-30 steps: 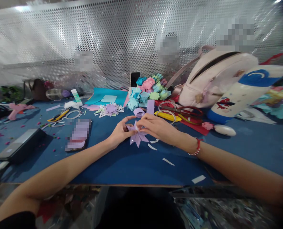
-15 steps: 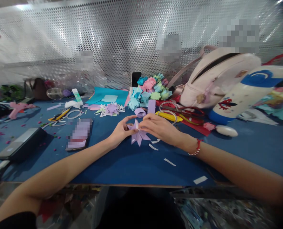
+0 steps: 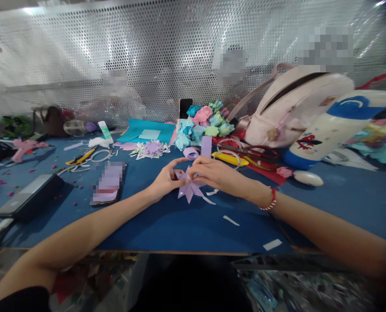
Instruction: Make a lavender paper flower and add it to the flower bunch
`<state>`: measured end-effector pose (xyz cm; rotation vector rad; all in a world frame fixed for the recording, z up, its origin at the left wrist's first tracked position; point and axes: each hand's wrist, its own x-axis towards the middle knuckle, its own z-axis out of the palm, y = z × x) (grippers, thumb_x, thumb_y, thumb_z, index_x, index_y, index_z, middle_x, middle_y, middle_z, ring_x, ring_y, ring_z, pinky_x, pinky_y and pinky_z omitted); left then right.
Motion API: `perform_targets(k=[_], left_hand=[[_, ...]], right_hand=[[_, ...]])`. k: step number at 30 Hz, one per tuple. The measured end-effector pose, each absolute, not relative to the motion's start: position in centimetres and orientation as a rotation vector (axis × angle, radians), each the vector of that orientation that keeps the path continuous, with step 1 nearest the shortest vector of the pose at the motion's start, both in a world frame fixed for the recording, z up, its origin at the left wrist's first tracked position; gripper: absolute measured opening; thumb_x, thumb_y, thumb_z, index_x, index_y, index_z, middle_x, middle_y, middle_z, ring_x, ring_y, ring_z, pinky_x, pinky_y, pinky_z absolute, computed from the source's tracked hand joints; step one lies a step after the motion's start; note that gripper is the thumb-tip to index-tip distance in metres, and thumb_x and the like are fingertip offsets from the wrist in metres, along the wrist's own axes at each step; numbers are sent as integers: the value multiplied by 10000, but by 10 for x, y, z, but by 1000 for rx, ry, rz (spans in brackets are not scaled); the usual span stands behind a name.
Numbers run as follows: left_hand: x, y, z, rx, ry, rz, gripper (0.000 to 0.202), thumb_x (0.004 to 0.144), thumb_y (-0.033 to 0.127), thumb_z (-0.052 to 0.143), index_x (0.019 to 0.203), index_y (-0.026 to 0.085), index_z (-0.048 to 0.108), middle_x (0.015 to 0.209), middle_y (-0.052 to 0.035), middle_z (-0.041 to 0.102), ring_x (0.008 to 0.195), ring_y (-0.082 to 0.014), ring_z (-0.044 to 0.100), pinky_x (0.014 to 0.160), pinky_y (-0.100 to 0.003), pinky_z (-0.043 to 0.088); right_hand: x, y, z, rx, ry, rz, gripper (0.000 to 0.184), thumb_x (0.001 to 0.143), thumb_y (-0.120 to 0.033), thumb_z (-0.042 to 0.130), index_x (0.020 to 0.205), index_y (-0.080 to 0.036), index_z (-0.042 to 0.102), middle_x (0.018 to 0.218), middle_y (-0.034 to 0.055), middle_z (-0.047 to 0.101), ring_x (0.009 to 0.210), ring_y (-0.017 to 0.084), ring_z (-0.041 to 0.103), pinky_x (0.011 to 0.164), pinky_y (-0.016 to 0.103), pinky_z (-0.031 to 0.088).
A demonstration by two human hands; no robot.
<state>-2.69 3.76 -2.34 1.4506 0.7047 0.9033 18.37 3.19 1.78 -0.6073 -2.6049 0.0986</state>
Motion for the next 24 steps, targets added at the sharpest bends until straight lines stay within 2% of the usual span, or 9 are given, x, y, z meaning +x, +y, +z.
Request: perform_targets(k=[6,11,16,24], left_hand=[[-27,36,-21,1473,707,899,821,698,303,836,1394,144,431,695,31,608,553,-78,484,533,-208,307],[-25,36,-20,1491,697,889,820,702,304,830,1393,135,422,627,65,580,502,-74,470,527,-217,315],[-25,36,-21,1508,685,875,818,715,285,816,1398,115,400,638,57,602,492,-63,476,513,-199,327],[-25,36,-20,1546,710,837,834,696,282,824,1398,129,401,763,4,677,477,-41,439,467,-179,276]], right_hand=[[183,30,21,-625,-2638,128,97,997,-206,483,981,-182,575,959,62,553,876,172,543,772,311,489],[184,32,20,-626,-2656,169,79,991,-201,492,993,-183,569,978,65,543,899,173,537,779,310,482],[186,34,17,-613,-2697,153,101,992,-180,464,1035,-181,554,1008,79,548,913,185,539,763,314,475],[181,27,27,-535,-2822,-84,197,947,-41,396,986,-154,553,961,95,608,965,230,498,786,346,455]])
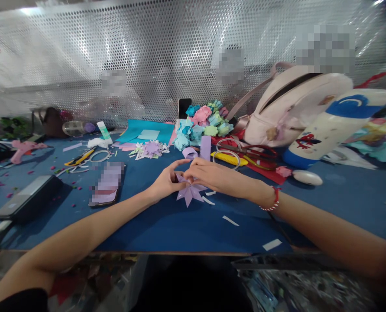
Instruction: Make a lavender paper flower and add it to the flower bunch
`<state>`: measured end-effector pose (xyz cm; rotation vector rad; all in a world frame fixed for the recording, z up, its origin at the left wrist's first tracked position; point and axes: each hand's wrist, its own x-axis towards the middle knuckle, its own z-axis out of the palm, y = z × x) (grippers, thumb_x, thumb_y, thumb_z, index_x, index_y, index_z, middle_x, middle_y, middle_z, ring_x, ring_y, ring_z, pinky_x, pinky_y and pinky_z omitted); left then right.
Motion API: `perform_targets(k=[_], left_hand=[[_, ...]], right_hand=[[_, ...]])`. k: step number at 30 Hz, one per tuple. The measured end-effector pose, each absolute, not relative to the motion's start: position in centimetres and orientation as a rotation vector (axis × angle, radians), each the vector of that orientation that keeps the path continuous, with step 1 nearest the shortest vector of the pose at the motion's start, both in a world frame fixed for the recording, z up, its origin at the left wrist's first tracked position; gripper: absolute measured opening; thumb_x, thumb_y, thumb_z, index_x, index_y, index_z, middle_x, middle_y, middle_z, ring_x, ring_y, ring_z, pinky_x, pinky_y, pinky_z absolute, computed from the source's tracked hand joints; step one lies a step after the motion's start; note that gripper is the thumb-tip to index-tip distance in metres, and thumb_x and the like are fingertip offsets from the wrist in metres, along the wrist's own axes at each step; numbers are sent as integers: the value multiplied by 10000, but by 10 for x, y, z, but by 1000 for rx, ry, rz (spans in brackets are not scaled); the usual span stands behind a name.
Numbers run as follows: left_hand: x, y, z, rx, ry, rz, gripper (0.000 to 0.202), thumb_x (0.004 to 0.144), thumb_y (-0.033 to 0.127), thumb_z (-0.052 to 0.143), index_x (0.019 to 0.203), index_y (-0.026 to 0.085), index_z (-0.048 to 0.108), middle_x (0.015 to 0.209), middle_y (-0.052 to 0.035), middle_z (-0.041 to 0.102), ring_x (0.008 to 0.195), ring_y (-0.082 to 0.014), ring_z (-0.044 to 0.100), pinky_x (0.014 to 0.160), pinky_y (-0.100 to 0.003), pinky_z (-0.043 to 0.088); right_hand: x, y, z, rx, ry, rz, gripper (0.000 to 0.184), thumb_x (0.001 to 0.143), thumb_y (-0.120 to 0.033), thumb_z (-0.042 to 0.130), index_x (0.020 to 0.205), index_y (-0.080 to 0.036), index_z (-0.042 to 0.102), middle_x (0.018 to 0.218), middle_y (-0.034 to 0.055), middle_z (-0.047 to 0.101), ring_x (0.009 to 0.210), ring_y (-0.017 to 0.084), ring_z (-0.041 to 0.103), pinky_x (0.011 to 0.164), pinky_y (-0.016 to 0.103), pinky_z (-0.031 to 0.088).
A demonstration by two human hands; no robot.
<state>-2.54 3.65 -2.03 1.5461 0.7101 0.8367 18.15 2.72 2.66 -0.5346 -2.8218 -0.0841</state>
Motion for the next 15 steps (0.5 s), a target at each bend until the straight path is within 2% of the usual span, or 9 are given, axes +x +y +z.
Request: perform_targets(k=[15], left_hand=[[-26,37,-22,1482,702,872,792,712,270,805,1397,131,432,771,-11,658,659,-115,577,610,-218,389]], right_hand=[[181,32,20,-500,-2819,-433,152,968,-93,458,1011,-127,600,980,92,643,933,231,511,830,376,474]])
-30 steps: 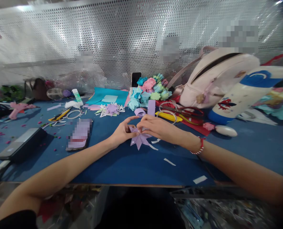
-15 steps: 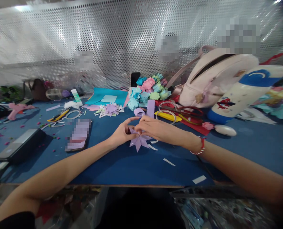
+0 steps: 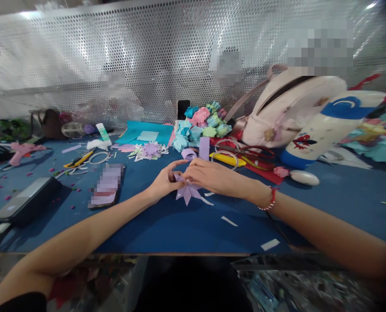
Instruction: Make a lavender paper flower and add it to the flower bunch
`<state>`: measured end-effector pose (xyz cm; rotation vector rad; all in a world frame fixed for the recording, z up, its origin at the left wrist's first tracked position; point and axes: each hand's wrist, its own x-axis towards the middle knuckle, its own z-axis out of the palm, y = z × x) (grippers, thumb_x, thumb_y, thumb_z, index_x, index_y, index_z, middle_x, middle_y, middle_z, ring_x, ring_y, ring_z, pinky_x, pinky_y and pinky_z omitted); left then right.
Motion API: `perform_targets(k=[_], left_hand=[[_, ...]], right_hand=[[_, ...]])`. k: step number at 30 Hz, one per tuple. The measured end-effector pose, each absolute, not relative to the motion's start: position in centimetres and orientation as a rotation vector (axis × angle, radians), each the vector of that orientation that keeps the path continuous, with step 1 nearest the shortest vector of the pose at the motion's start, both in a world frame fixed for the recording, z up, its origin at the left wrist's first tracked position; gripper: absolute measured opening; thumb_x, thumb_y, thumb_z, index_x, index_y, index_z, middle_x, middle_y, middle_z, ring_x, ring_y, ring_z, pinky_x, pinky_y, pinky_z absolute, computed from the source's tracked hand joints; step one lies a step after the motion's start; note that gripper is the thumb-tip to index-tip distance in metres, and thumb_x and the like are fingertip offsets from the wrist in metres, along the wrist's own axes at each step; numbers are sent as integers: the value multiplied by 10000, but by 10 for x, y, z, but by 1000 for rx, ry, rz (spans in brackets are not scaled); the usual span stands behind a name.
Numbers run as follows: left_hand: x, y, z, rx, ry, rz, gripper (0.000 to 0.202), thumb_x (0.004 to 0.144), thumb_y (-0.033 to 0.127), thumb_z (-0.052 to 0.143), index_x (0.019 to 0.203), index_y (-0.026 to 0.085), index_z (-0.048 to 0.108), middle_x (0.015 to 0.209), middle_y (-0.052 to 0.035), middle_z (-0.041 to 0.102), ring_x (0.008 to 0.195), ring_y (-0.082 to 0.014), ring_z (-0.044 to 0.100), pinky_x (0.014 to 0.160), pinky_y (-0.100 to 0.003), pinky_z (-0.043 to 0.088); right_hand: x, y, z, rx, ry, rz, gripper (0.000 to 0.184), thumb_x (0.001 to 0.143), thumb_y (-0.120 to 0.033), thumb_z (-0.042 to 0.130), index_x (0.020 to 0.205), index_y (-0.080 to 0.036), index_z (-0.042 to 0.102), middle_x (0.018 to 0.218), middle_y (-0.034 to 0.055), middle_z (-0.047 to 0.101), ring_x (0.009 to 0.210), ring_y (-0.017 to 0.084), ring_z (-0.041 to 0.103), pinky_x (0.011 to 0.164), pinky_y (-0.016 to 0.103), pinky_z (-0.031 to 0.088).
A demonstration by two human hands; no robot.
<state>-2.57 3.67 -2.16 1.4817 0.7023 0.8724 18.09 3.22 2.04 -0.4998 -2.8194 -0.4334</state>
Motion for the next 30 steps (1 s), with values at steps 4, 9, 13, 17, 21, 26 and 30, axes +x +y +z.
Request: perform_targets(k=[4,9,13,17,21,26,30], left_hand=[[-27,39,-23,1473,700,889,782,713,285,812,1390,135,449,789,-23,666,669,-119,580,603,-213,382],[-26,39,-23,1483,685,897,774,705,279,820,1378,135,464,800,-22,668,624,-101,558,571,-204,360],[-26,37,-22,1495,690,887,772,705,271,820,1377,135,466,771,-10,655,596,-89,539,540,-191,334],[-26,36,-23,1457,679,878,770,702,273,825,1371,148,468,815,-23,670,635,-100,580,605,-208,410],[-27,37,-24,1460,686,886,762,703,301,824,1367,156,480,827,-34,684,679,-127,613,637,-224,437],[-28,38,-24,1487,700,887,751,712,307,817,1370,172,480,874,-48,694,655,-114,591,598,-212,407],[-28,38,-22,1502,710,885,752,716,297,813,1375,169,476,850,-35,678,600,-88,538,550,-199,350]], right_hand=[[181,34,19,-466,-2770,-473,198,999,-122,425,1064,-139,611,1006,82,662,975,226,520,886,391,471],[183,34,20,-453,-2717,-365,185,1010,-169,439,1070,-136,611,1046,80,673,1006,232,512,883,378,477],[184,34,19,-476,-2719,-291,159,1007,-183,461,1049,-142,609,1020,76,672,983,222,519,838,355,482],[184,36,15,-489,-2742,-272,163,1007,-167,449,1048,-144,605,1009,75,667,970,220,517,803,345,479],[183,35,18,-501,-2704,-319,179,1014,-197,441,1058,-151,608,1015,75,675,982,233,521,843,370,477],[182,32,23,-539,-2698,-240,158,1009,-206,453,1053,-157,597,1020,79,671,989,237,534,840,375,487],[183,31,21,-599,-2668,-84,121,1001,-204,467,1026,-172,581,1013,89,630,989,227,541,814,353,486]])
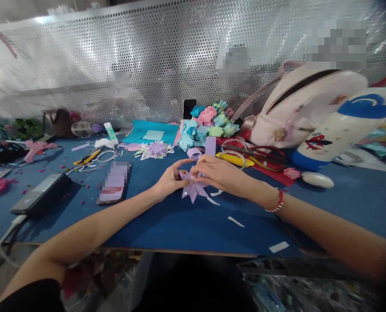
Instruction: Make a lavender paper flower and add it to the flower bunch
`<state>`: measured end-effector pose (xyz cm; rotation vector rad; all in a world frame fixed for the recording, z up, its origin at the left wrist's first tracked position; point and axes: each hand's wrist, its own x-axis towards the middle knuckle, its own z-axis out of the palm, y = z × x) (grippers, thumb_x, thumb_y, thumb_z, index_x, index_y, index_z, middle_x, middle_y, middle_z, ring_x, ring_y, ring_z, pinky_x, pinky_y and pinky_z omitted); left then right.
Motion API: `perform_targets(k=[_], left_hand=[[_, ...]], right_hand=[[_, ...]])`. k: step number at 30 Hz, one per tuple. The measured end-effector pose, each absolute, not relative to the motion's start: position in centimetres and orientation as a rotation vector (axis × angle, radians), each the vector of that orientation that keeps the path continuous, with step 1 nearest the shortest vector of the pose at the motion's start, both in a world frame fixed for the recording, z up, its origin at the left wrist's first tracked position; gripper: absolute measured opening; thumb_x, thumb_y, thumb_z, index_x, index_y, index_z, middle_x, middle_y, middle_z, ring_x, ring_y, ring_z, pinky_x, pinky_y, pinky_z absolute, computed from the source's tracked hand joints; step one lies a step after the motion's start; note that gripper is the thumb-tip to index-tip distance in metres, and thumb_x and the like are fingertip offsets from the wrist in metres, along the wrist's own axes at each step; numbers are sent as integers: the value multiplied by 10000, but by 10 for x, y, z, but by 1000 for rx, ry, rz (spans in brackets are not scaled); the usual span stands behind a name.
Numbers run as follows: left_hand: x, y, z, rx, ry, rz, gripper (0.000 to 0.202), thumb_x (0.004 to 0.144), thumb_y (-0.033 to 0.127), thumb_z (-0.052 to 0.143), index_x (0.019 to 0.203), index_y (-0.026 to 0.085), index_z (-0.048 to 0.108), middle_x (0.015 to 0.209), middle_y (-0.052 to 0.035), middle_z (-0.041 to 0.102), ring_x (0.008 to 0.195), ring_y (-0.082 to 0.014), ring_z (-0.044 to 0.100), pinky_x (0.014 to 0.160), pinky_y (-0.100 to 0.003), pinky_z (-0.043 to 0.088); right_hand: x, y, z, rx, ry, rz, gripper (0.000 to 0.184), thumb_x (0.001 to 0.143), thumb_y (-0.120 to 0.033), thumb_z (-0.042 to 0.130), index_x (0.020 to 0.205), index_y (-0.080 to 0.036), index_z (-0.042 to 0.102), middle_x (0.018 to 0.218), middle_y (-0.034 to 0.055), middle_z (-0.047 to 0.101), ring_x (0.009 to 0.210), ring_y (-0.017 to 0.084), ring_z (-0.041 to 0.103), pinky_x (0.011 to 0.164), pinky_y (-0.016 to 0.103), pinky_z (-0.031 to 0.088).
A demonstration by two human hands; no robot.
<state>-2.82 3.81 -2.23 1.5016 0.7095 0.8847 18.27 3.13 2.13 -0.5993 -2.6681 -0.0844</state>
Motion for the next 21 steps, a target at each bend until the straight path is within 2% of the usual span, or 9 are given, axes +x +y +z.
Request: perform_targets(k=[6,10,13,21], left_hand=[[-28,36,-20,1518,712,890,773,712,261,809,1389,138,454,687,39,581,562,-81,488,546,-205,351],[-27,36,-21,1582,715,846,786,729,251,792,1410,132,417,744,10,641,522,-61,457,515,-194,325],[-27,37,-22,1591,702,830,811,720,249,796,1420,136,404,784,-15,669,569,-85,523,533,-195,345],[-28,38,-22,1477,719,897,758,713,269,808,1384,165,472,760,7,629,648,-114,563,595,-210,401]], right_hand=[[185,33,17,-674,-2626,150,85,982,-209,503,1026,-179,569,1034,93,549,930,207,554,772,327,469],[186,36,16,-705,-2659,236,70,974,-226,526,1003,-184,573,1010,78,523,876,195,542,739,314,446],[186,38,15,-695,-2677,249,83,978,-236,529,1015,-178,575,986,71,511,861,189,526,721,301,434],[188,39,15,-654,-2616,189,144,1005,-280,472,983,-179,571,971,88,552,923,215,525,766,332,457]])
